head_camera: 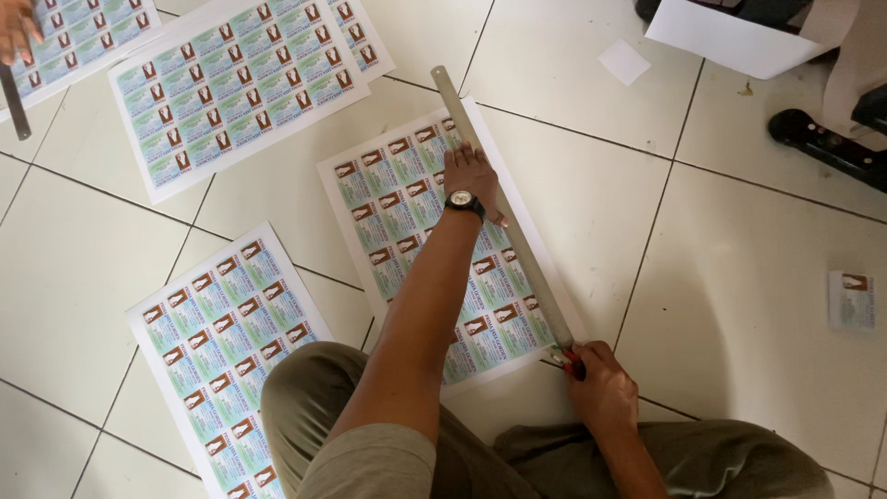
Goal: The person sits on the floor and uses a ruler and a utility knife to cut a large sheet of printed labels into smaller sections. They repeatedly align the ruler and slice along its edge to separate the printed items.
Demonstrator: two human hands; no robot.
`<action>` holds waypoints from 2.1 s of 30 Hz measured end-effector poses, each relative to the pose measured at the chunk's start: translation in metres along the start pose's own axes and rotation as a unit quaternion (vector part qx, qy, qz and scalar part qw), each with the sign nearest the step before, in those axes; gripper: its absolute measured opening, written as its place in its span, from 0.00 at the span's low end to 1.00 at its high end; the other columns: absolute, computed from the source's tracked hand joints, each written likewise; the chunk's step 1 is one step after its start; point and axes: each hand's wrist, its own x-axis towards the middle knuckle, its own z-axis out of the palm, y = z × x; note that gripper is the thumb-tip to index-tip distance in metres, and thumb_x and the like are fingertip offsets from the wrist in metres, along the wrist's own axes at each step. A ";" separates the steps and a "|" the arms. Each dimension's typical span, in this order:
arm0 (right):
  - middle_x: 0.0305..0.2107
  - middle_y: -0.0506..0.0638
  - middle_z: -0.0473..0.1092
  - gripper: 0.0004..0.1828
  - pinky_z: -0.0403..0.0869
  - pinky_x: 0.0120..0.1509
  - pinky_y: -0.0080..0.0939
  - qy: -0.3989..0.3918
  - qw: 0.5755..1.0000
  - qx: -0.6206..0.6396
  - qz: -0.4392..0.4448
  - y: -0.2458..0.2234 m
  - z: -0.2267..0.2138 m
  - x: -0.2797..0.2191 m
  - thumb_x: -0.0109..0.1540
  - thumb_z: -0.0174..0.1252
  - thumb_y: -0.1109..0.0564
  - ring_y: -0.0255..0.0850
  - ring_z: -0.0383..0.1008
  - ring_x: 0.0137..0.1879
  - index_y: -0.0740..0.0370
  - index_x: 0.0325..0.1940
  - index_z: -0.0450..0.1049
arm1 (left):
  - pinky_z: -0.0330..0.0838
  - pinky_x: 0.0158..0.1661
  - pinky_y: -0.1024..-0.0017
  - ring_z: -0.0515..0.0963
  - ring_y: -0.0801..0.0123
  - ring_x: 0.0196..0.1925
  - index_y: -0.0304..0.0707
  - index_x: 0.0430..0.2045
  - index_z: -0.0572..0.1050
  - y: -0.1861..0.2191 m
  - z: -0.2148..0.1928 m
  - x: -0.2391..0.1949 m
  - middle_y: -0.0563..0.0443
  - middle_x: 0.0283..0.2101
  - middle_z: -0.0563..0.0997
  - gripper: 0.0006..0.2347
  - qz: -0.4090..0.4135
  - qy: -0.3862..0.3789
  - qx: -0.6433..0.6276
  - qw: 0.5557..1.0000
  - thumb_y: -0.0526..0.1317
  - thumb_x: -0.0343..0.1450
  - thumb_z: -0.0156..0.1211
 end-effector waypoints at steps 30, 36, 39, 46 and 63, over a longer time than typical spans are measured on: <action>0.54 0.30 0.69 0.22 0.78 0.44 0.61 -0.029 0.999 -0.019 -0.028 -0.004 -0.006 0.000 0.58 0.60 0.53 0.45 0.78 0.48 0.44 0.57 0.76 | 0.37 0.73 0.35 0.26 0.40 0.81 0.21 0.73 0.26 -0.006 -0.010 -0.015 0.30 0.79 0.24 0.68 0.008 -0.035 -0.069 0.997 0.70 0.57 0.72; 0.53 0.35 0.70 0.23 0.80 0.35 0.59 0.009 0.996 -0.022 -0.081 -0.003 -0.003 -0.003 0.54 0.63 0.58 0.45 0.78 0.44 0.51 0.54 0.77 | 0.39 0.72 0.33 0.22 0.44 0.81 0.22 0.72 0.25 -0.003 -0.018 -0.019 0.31 0.78 0.20 0.67 -0.007 -0.063 -0.074 0.995 0.70 0.59 0.70; 0.52 0.38 0.70 0.28 0.80 0.36 0.57 0.012 0.994 -0.034 -0.101 -0.004 -0.004 -0.004 0.50 0.63 0.62 0.44 0.78 0.46 0.52 0.55 0.76 | 0.42 0.71 0.32 0.24 0.41 0.81 0.21 0.73 0.26 -0.001 -0.018 -0.017 0.30 0.78 0.22 0.67 -0.006 -0.061 -0.062 0.996 0.70 0.58 0.71; 0.52 0.38 0.70 0.27 0.79 0.37 0.60 0.006 0.997 -0.022 -0.079 -0.003 -0.003 -0.004 0.50 0.60 0.62 0.44 0.77 0.50 0.52 0.54 0.76 | 0.42 0.72 0.35 0.25 0.43 0.81 0.24 0.73 0.27 -0.004 -0.014 -0.015 0.31 0.79 0.23 0.66 0.001 -0.055 -0.072 0.996 0.69 0.59 0.71; 0.54 0.33 0.68 0.25 0.78 0.44 0.63 -0.019 0.998 -0.043 -0.038 -0.005 -0.004 -0.001 0.53 0.62 0.51 0.46 0.78 0.48 0.42 0.56 0.74 | 0.27 0.73 0.38 0.21 0.33 0.79 0.18 0.72 0.25 -0.007 -0.014 -0.010 0.23 0.77 0.22 0.69 0.002 -0.052 -0.054 0.997 0.71 0.57 0.71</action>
